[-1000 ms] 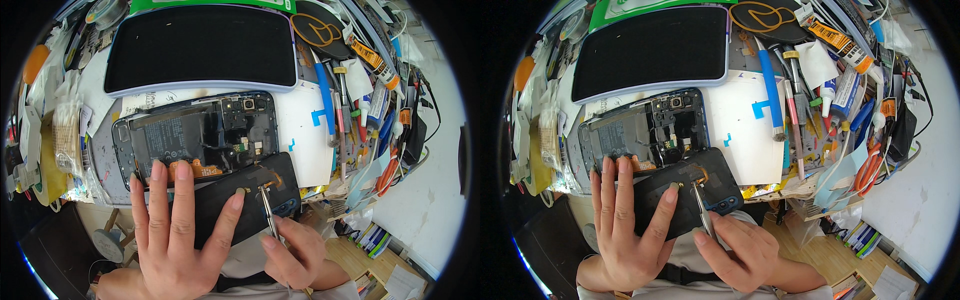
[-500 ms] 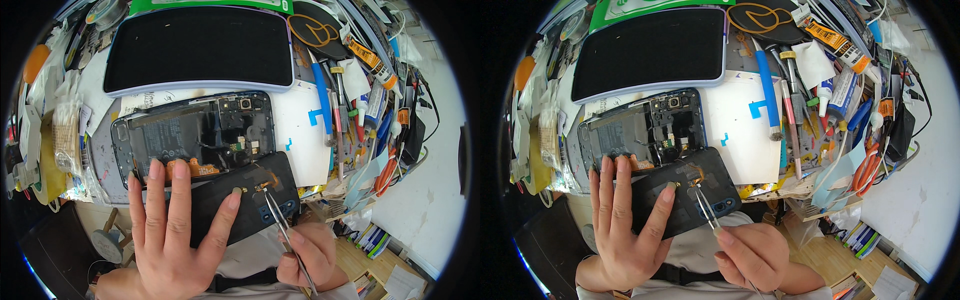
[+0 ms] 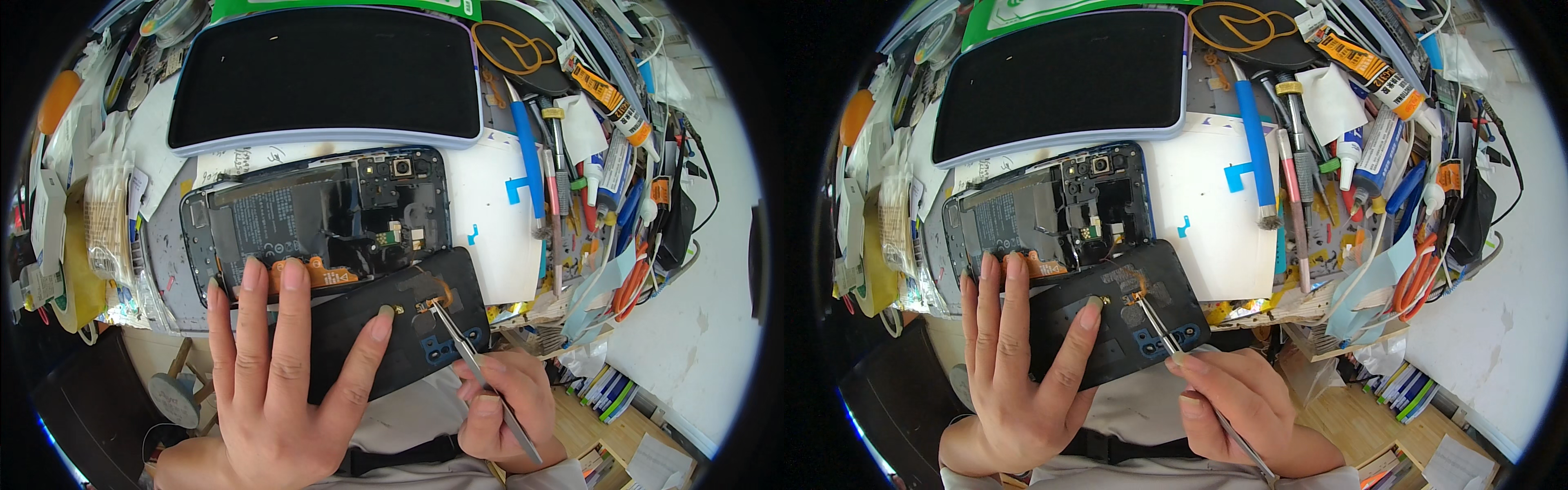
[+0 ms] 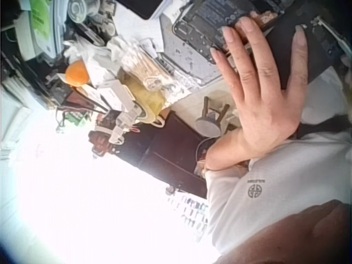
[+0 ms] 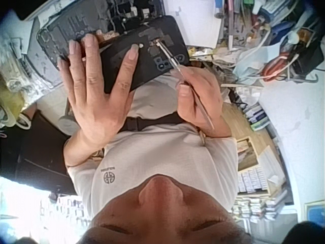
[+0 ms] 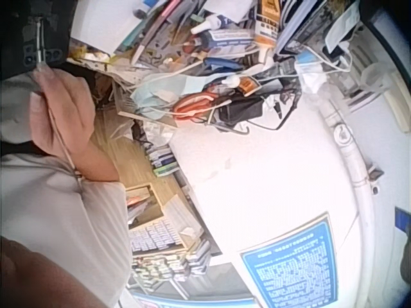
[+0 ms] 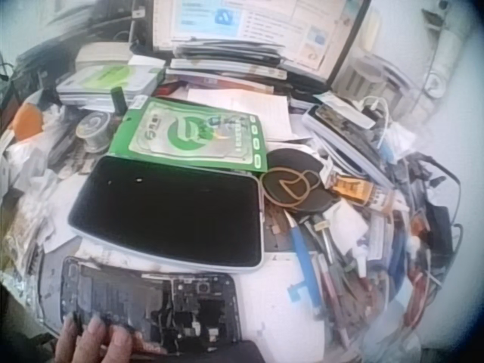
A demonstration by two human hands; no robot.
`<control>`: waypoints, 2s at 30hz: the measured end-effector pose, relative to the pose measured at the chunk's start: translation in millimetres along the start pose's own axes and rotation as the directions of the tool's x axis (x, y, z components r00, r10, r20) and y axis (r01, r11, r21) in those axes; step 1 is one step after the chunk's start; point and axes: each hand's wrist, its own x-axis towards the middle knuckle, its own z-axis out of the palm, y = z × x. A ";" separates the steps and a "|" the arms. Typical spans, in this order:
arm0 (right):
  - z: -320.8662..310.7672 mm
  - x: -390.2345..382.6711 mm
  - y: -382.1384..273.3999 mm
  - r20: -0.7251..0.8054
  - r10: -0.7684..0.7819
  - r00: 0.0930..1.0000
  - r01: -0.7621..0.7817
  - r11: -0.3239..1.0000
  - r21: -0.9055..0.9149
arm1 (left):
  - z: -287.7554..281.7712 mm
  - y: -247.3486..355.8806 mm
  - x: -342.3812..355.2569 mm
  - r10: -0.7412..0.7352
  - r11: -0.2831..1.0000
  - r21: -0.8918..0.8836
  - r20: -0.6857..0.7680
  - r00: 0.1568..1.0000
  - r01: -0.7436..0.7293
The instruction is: The person disassembles a smartphone, removes the back cover, and uses tweezers to manipulate internal components and adhesive. They repeatedly pry and adjust the back cover and internal parts on a cluttered workbench.
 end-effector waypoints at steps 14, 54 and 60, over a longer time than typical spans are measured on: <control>4.3 -2.9 4.9 -0.019 0.057 0.998 -0.053 0.985 0.163 | 1.1 0.5 0.3 -0.010 1.000 -0.002 -0.016 1.000 0.010; -27.2 -5.3 -1.6 -0.013 0.592 0.806 -0.131 0.200 0.971 | -58.6 -108.5 93.1 0.151 0.920 0.385 -0.185 0.971 -0.070; -35.3 -20.5 0.5 0.003 0.626 0.780 -0.212 0.259 0.942 | -56.5 -118.3 83.6 0.027 0.998 0.060 -0.157 0.987 -0.018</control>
